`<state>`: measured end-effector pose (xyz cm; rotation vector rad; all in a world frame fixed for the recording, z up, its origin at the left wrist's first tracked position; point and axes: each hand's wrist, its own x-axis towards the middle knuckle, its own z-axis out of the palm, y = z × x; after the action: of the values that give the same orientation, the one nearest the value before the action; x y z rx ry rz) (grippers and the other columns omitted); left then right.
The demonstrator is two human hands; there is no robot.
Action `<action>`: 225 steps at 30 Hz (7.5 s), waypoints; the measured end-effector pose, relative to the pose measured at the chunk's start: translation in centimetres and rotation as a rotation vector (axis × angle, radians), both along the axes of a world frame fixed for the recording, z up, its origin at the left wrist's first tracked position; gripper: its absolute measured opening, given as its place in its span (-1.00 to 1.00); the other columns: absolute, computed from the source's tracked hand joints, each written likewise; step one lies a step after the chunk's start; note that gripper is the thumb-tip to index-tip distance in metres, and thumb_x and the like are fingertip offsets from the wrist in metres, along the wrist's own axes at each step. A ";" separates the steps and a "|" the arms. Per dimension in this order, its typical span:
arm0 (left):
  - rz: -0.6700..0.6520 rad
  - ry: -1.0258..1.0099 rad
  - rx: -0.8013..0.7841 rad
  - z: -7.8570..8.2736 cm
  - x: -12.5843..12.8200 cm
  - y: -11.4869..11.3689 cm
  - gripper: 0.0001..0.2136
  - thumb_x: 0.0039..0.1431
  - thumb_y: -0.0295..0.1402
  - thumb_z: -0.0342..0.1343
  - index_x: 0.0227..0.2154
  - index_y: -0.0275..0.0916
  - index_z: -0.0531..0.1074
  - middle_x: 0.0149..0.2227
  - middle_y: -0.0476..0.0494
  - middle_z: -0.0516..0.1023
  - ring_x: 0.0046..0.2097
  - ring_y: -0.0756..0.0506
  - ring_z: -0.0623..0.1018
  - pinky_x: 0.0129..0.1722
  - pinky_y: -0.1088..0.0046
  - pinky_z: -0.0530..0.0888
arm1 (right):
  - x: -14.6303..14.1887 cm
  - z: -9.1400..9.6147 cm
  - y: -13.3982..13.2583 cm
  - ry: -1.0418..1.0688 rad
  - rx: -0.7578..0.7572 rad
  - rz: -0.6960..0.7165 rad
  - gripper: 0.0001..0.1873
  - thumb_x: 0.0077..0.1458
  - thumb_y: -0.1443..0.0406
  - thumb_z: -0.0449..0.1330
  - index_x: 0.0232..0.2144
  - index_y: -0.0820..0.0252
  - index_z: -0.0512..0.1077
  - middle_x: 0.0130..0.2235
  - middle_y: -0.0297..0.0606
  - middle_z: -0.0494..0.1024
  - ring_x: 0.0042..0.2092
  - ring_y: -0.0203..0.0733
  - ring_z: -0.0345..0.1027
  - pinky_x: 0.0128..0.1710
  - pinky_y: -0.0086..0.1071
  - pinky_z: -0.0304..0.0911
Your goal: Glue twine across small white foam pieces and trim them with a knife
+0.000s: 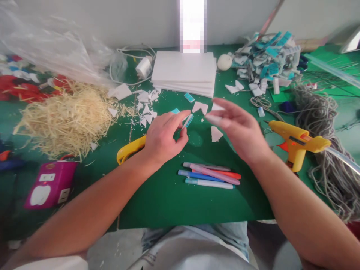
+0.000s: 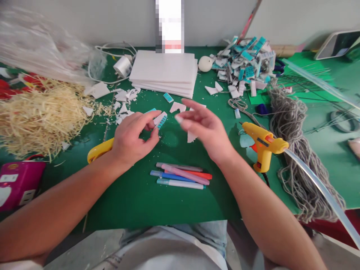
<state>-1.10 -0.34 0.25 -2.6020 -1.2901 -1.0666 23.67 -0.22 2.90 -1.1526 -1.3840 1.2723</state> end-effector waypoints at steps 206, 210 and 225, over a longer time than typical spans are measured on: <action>0.010 0.407 -0.511 3.7 -1.8 2.4 -0.47 0.36 -0.32 0.16 0.36 -0.28 0.51 0.20 -0.37 0.64 0.22 -0.36 0.62 0.15 0.09 0.63 | 1.5 -1.5 -0.7 -0.968 0.479 0.147 -0.42 0.23 0.08 0.33 0.24 0.14 0.59 0.31 0.06 0.64 0.38 0.35 0.49 0.53 0.47 0.08; 0.018 0.399 -0.523 4.3 -2.1 2.5 -0.60 0.36 -0.29 0.14 0.18 -0.21 0.63 0.13 -0.30 0.64 0.12 -0.30 0.65 0.09 0.18 0.63 | 1.6 -1.5 -0.7 -0.963 0.477 0.155 -0.44 0.23 0.09 0.34 0.23 0.10 0.58 0.32 0.04 0.64 0.39 0.34 0.48 0.53 0.46 0.08; 0.063 0.606 -0.637 5.8 -1.5 1.7 -0.72 0.16 -0.33 0.34 -0.06 -0.14 0.59 -0.03 -0.17 0.70 0.07 -0.35 0.67 0.08 0.14 0.59 | 0.8 -1.6 -0.6 -0.948 0.499 0.247 -0.40 0.14 0.13 0.42 0.22 0.15 0.61 0.33 0.08 0.61 0.38 0.37 0.47 0.52 0.50 0.10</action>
<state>-2.61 1.38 6.02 -2.8861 -1.6914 0.2161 24.48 -0.81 1.26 -1.2897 -2.4203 0.4211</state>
